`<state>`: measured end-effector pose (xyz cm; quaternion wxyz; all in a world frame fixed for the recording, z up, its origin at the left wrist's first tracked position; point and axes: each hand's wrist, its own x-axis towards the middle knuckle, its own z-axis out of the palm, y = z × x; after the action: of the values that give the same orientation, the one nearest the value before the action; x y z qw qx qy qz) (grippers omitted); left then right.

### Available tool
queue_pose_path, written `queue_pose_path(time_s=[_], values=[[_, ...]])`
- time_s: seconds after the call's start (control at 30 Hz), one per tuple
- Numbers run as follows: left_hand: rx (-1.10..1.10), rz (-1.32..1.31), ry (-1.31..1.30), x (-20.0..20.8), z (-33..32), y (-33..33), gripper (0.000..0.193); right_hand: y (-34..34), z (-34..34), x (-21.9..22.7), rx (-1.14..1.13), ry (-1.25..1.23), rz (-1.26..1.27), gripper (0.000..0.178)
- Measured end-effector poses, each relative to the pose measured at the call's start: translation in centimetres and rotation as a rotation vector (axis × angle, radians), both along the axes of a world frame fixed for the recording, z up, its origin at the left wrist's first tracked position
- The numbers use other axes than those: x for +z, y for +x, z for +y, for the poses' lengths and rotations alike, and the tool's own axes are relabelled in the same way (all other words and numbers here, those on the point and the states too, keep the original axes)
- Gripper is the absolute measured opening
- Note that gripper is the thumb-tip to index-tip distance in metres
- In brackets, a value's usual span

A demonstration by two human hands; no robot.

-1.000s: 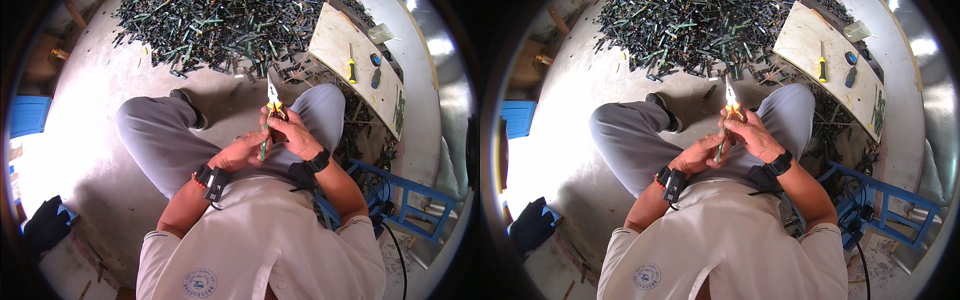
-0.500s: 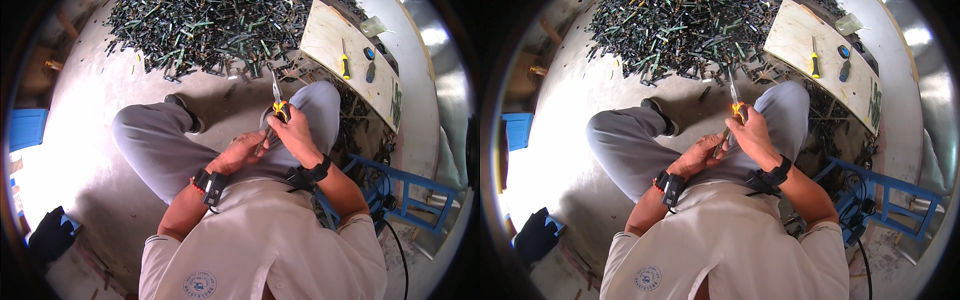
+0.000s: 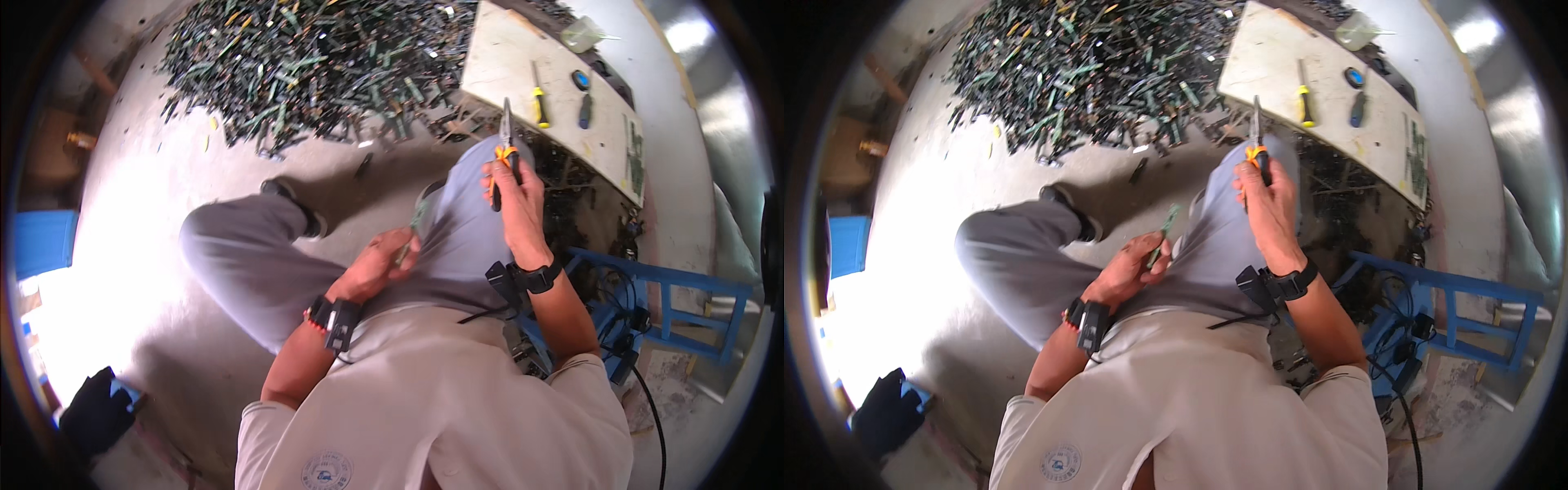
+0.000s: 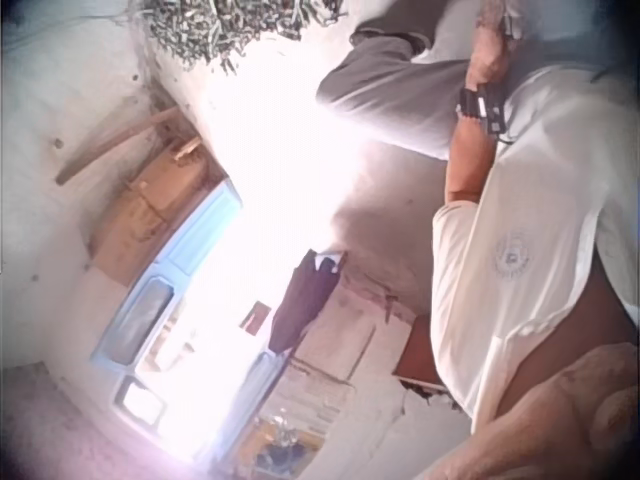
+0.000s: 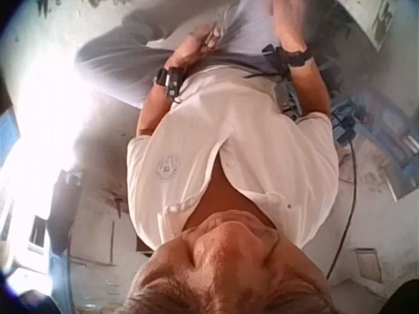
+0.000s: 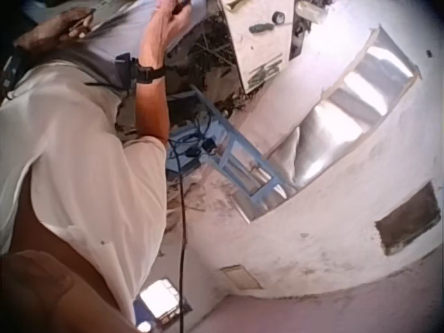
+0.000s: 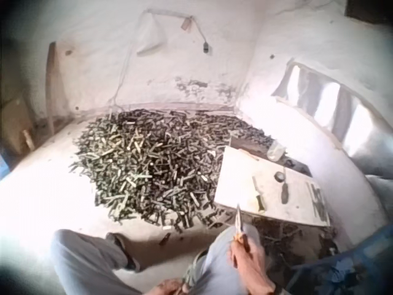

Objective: The person sits on the floor and uses a screwdriver and pliers to disassemble small electronic components, likely circuit boards. They remove parts from the boards and place them on a nearby table, occasionally using a brush to clean the components.

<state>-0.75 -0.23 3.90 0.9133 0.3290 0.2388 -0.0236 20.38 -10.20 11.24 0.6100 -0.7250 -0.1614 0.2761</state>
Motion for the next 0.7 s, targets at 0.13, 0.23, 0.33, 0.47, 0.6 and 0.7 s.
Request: queue_pose_path(time_s=[0.13, 0.23, 0.33, 0.47, 0.6, 0.7], values=[[-0.031, 0.078, 0.02, -1.5, -0.2, 0.0, 0.03, 6.9, -2.6, 1.8, -0.223, -0.087, -0.259, 0.027], [-0.026, 0.084, -0.022, -1.6, -0.2, 0.2, 0.031, 13.1, -5.2, 1.2, -0.396, -0.157, -0.617, 0.027], [0.0, 0.112, -0.019, -1.8, -0.3, 0.4, 0.03, 17.8, -7.2, 1.8, -0.475, -0.45, -0.746, 0.03], [0.024, 0.174, -0.068, -2.2, -0.2, 0.6, 0.028, 22.0, -8.4, 1.2, -0.572, -0.667, -0.759, 0.035], [0.088, 0.245, -0.119, -1.5, 0.1, 0.9, 0.026, 25.5, -8.3, -0.2, -0.561, -0.856, -0.706, 0.035], [0.131, 0.262, -0.136, -1.7, 0.3, 0.6, 0.026, 27.1, -7.7, -1.5, -0.546, -0.917, -0.713, 0.037]])
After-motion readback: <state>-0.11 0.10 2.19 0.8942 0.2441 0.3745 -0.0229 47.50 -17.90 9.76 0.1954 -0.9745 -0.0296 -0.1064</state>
